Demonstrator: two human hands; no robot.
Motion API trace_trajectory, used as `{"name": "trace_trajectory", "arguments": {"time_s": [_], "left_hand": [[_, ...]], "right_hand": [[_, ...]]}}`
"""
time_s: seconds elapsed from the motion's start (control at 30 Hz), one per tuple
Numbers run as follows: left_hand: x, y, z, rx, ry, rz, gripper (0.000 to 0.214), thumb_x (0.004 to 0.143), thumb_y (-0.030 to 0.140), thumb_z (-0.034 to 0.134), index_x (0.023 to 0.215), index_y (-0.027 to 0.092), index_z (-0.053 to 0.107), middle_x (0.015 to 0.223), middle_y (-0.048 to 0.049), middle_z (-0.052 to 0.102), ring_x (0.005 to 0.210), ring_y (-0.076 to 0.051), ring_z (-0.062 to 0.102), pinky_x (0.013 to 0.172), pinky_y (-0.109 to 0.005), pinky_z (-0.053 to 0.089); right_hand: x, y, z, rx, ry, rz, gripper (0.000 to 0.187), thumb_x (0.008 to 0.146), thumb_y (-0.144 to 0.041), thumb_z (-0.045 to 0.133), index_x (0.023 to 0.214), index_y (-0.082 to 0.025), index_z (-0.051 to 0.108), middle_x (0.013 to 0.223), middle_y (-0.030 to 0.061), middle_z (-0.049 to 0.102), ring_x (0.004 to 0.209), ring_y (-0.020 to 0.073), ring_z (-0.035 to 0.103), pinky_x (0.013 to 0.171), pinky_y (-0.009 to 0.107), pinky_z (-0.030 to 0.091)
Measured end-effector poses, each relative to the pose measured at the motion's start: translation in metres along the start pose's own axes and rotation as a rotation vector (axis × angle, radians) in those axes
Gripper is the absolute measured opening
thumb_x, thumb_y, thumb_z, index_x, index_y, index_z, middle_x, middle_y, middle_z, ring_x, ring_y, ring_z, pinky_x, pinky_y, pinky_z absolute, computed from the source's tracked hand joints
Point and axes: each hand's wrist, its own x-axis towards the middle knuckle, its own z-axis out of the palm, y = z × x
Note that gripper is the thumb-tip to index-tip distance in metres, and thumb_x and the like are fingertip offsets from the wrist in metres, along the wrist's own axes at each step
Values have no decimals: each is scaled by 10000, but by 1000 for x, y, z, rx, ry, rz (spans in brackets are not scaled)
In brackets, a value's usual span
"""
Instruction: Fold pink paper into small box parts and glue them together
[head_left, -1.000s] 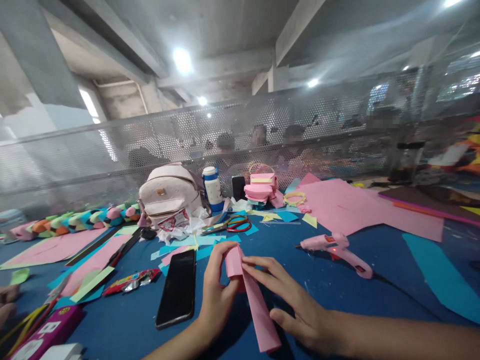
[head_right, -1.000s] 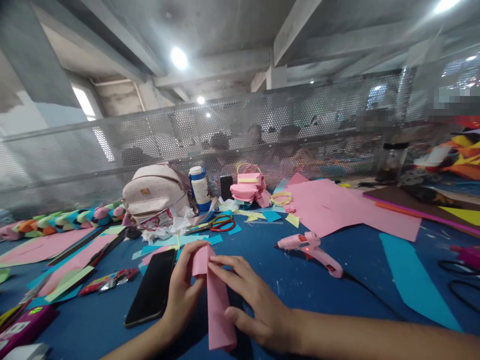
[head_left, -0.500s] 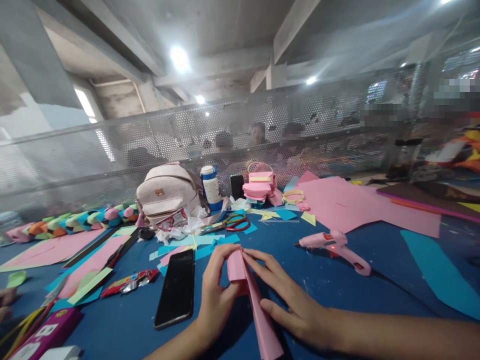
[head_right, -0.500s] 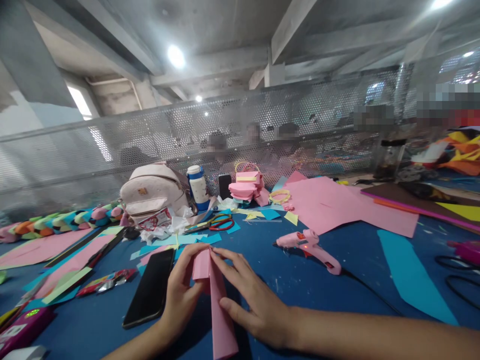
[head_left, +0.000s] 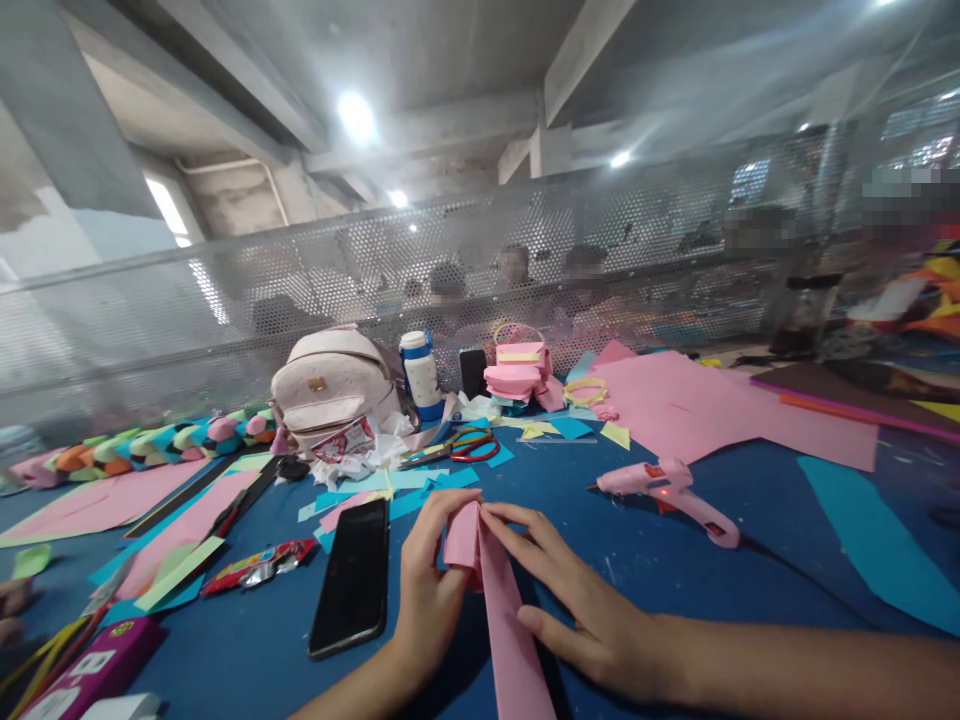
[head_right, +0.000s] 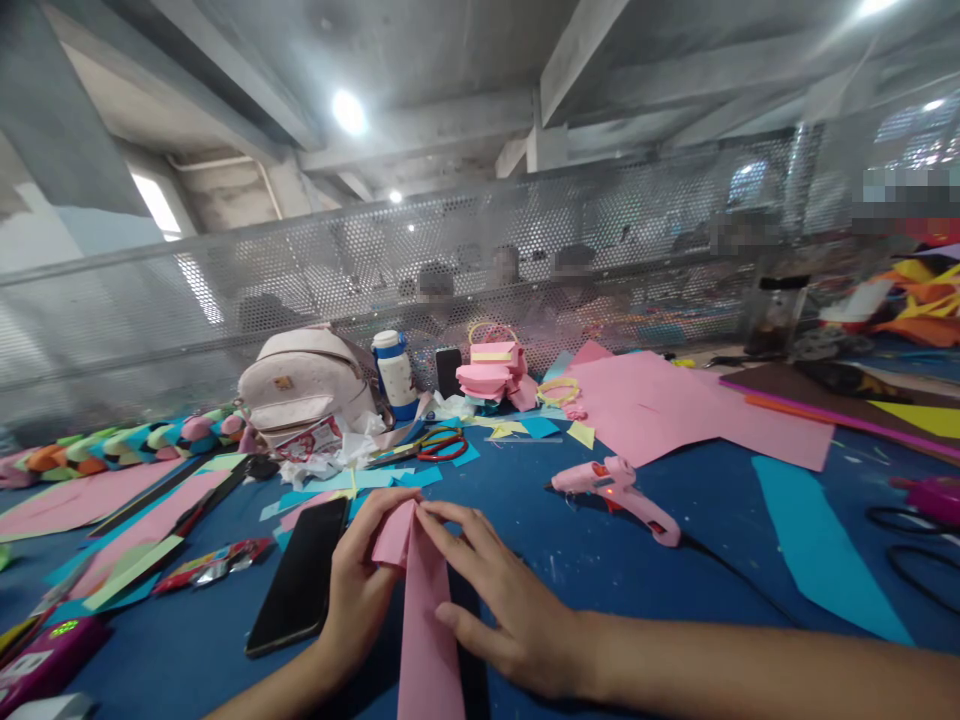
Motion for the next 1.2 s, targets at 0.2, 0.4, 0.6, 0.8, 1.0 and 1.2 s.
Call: {"name": "trace_trajectory", "arguments": {"time_s": [0.2,0.4,0.6,0.8,1.0,1.2], "left_hand": [[3,6,1,-10,51,-25,232,842,97,552,1003,231,654,964,-16,661,894,-178,622,792,-271,477],[4,10,2,-19,73,-35,181,855,112,553,965,214,653,932,-18,660,872,-175,626,778,-265,477],[3,12,3,-15,59,-63,232,830,74,544,988,220,629,953,-6,658,893,-162,622,801,-255,471],[3,13,4,-23,70,-73,194,845,106,546,992,212,616,953,-14,663,899,-170,626,800,-263,476],[3,13,4,-24,71,-88,181,841,134,560,995,205,623,958,-25,674,901,-187,634,797,-282,483],[3,14,4,-25,73,-100,179,835,133,562,986,206,626,945,-24,680,882,-184,641,785,-282,489]], "right_hand": [[0,-1,1,-46,-12,-22,637,993,-438,406,1549,-264,148,1543,109,225,1428,260,230,1172,458,233],[1,-1,2,-67,-15,-15,637,994,-440,404,1550,-264,150,1540,112,233,1418,272,242,1164,475,246],[2,0,3,-68,-31,-20,653,996,-418,401,1555,-271,96,1545,106,205,1428,264,211,1168,479,230],[3,-2,3,-72,-31,-22,661,995,-416,404,1556,-266,87,1553,104,194,1430,272,200,1171,482,225],[4,1,5,-83,-24,-21,672,991,-419,410,1557,-269,80,1549,107,200,1425,282,208,1166,497,233],[4,1,7,-106,-20,-17,665,995,-400,408,1555,-290,67,1551,93,186,1427,271,206,1171,479,230]]}}
